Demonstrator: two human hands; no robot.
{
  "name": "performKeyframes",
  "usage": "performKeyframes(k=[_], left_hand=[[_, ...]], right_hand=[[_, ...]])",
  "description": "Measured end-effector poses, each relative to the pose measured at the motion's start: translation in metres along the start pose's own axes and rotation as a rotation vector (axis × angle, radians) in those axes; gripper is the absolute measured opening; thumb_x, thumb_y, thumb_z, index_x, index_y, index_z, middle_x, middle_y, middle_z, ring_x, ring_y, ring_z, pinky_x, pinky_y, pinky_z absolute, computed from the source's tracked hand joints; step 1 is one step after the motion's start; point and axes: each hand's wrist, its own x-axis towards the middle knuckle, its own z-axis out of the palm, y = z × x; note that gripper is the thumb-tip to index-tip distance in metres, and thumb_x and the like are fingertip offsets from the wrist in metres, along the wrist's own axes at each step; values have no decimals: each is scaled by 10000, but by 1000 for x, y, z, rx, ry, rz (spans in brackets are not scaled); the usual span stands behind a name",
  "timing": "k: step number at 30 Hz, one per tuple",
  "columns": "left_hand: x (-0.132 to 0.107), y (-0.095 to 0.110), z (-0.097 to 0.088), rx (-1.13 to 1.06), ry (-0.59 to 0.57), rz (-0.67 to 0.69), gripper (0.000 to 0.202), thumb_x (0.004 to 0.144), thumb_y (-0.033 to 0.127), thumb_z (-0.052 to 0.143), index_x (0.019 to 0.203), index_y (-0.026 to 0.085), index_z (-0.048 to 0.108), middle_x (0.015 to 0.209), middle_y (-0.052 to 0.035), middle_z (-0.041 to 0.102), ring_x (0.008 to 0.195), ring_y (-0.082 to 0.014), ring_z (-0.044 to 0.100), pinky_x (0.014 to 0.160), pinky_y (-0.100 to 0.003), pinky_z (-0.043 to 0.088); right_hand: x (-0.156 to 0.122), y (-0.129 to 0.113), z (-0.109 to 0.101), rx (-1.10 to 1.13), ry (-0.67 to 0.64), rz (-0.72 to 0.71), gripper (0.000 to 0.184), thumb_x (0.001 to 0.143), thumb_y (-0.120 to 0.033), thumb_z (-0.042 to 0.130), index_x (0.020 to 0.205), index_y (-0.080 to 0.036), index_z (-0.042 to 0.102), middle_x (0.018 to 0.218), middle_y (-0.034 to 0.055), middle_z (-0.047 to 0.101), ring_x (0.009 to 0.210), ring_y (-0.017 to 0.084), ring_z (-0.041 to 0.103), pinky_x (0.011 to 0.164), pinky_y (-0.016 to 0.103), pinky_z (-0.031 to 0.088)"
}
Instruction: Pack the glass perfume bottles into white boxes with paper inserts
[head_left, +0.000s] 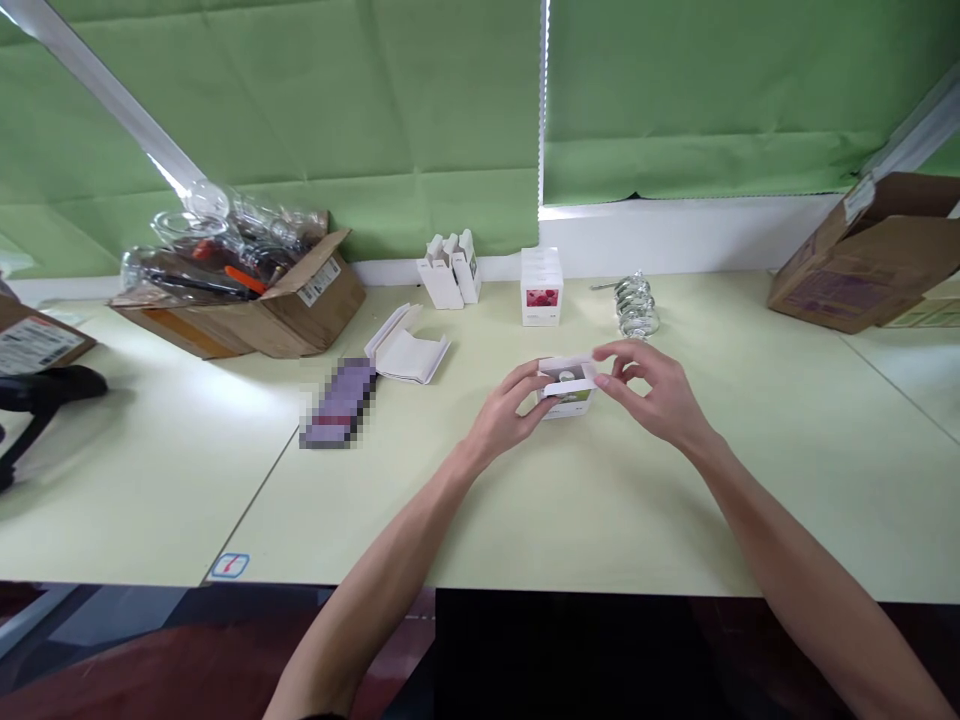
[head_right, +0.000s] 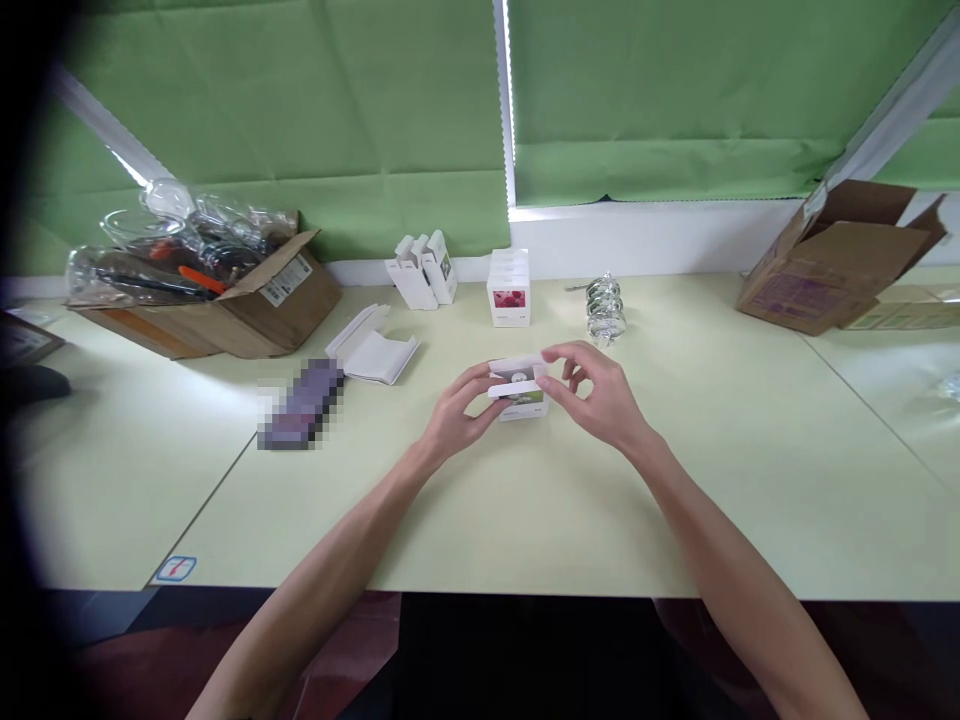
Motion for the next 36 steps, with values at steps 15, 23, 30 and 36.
performKeyframes(k=[15, 23, 30, 36], left_hand=[[1, 5, -5, 72, 2, 34, 183, 950, 279, 631, 1124, 227, 654, 1227, -111, 720, 1128, -220, 706, 958, -370, 602], [-2, 8, 3, -56, 108, -157, 440, 952, 347, 642, 1347, 222, 494, 1195, -94, 719, 1032, -187, 729, 842, -333, 652], [2, 10, 1, -47, 68, -134, 305, 978, 335, 593, 1260, 221, 619, 1226, -95, 711, 1097, -201, 699, 875, -335, 651], [4, 12, 3, -79, 159, -220, 263, 984, 352, 589, 1197, 218, 666, 1145, -65, 745, 988, -174, 727, 829, -314, 661]], right_hand=[[-5, 12, 5, -77, -60, -139, 249, 942, -434, 608, 997, -250, 766, 1177, 105, 733, 949, 246, 696, 798, 415, 593], [0, 7, 18, -34, -2, -48, 319, 955, -445, 560, 1163, -255, 710, 1135, 91, 734, 958, 235, 676, 728, 373, 599], [7, 7, 19, 66, -40, 156, 363, 981, -465, 494, 1096, -218, 734, 1110, 87, 750, 981, 233, 678, 746, 340, 557], [11, 4, 21, 114, -22, 189, 316, 960, -450, 515, 957, -199, 706, 986, 59, 736, 838, 189, 644, 674, 298, 501]])
